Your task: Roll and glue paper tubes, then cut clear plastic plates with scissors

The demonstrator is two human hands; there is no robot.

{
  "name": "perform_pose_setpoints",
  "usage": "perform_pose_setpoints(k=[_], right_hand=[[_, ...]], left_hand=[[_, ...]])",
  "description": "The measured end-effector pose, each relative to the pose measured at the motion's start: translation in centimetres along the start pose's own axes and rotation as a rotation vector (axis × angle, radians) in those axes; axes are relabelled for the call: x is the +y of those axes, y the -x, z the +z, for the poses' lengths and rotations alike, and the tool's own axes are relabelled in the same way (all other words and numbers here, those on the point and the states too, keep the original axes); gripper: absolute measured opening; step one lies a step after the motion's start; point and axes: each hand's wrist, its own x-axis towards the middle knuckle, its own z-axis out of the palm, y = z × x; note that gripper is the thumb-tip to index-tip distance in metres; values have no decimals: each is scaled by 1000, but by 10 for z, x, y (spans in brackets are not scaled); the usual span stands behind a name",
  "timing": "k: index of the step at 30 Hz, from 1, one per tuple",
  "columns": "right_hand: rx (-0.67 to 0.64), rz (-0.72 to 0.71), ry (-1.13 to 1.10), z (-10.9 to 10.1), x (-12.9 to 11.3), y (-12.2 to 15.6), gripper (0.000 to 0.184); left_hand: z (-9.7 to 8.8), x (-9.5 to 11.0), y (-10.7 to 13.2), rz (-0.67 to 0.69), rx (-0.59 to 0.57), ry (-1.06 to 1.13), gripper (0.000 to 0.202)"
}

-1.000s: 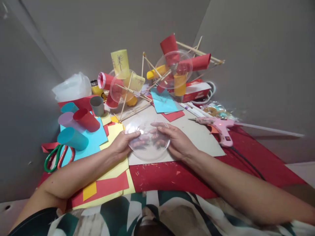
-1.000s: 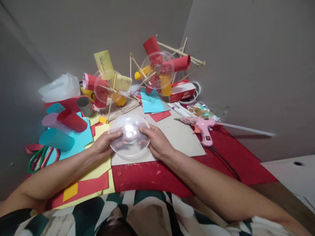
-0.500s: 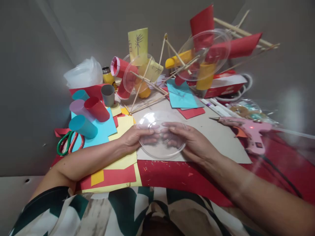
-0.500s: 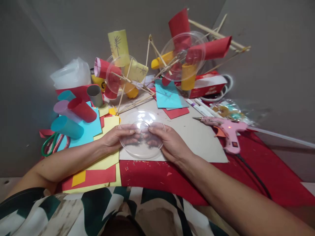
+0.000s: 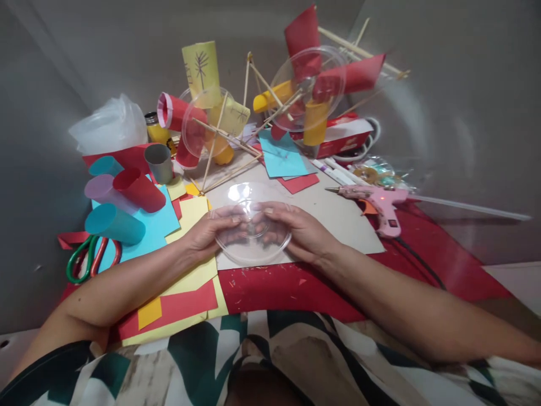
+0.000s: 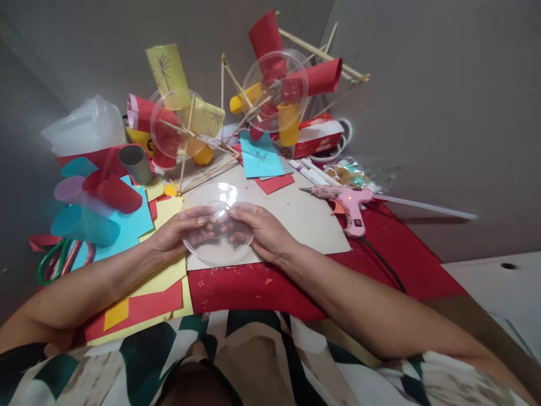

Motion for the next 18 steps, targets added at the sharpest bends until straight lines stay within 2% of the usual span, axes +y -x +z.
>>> perform_pose_setpoints(k=[5,14,18], right_hand=[[-33,-13,-13,-3,0,-2,23],[80,-12,42,-3,-2,-12,16],[107,-11,65,0,-4,-6,17]], left_hand=[[3,3,0,-1,27,1,27],[3,6,-4,36,83,-81,23],[8,7,-3,19,143,-102,24]])
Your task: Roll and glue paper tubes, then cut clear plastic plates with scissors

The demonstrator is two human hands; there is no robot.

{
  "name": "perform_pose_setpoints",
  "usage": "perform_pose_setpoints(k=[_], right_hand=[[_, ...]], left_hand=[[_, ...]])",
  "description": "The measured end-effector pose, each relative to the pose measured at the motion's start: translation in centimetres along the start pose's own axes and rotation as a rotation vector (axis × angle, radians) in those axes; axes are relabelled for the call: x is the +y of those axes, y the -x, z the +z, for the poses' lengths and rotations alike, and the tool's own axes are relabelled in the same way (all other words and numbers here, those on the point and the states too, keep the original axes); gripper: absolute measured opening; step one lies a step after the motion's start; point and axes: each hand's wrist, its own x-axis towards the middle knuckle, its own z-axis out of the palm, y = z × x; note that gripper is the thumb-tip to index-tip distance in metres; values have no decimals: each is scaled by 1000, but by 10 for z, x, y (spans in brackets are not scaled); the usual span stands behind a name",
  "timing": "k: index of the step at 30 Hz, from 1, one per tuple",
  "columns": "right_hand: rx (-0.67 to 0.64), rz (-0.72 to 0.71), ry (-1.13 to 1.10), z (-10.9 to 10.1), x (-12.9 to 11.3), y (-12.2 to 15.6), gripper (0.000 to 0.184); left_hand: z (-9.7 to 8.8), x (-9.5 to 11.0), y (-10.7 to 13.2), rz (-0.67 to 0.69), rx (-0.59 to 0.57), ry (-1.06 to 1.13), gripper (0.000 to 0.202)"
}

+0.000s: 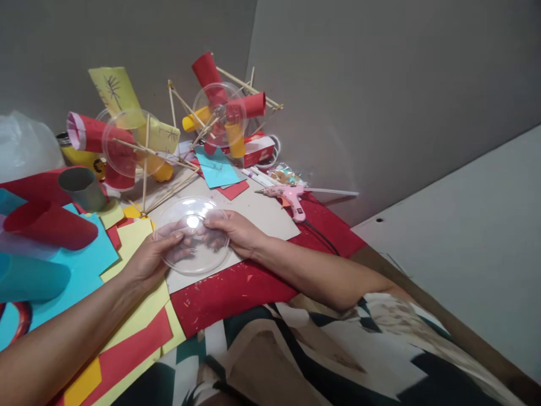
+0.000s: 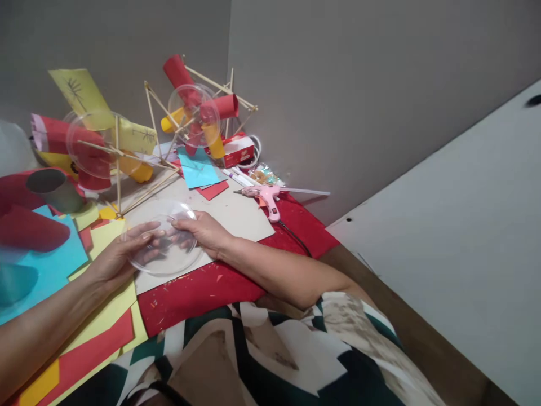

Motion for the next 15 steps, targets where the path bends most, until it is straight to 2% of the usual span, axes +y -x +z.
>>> perform_pose_setpoints(k=[3,6,9,12,15], right_hand=[[29,-11,55,-6,-6,16,24],[142,-70,182,-22,-19,37,30],[191,-178,274,-35,-37,61,24],[71,-338,413,-29,-52,88,18],[-157,-516,596,-5,-59,114,16]], left_hand=[[5,2,3,-5,58,-1,25],[6,2,3,1,84,-6,24],[5,1,2,-1,75,-31,25],[3,0,1,-1,81,-37,25],[3,0,0,3,73,-44,23]])
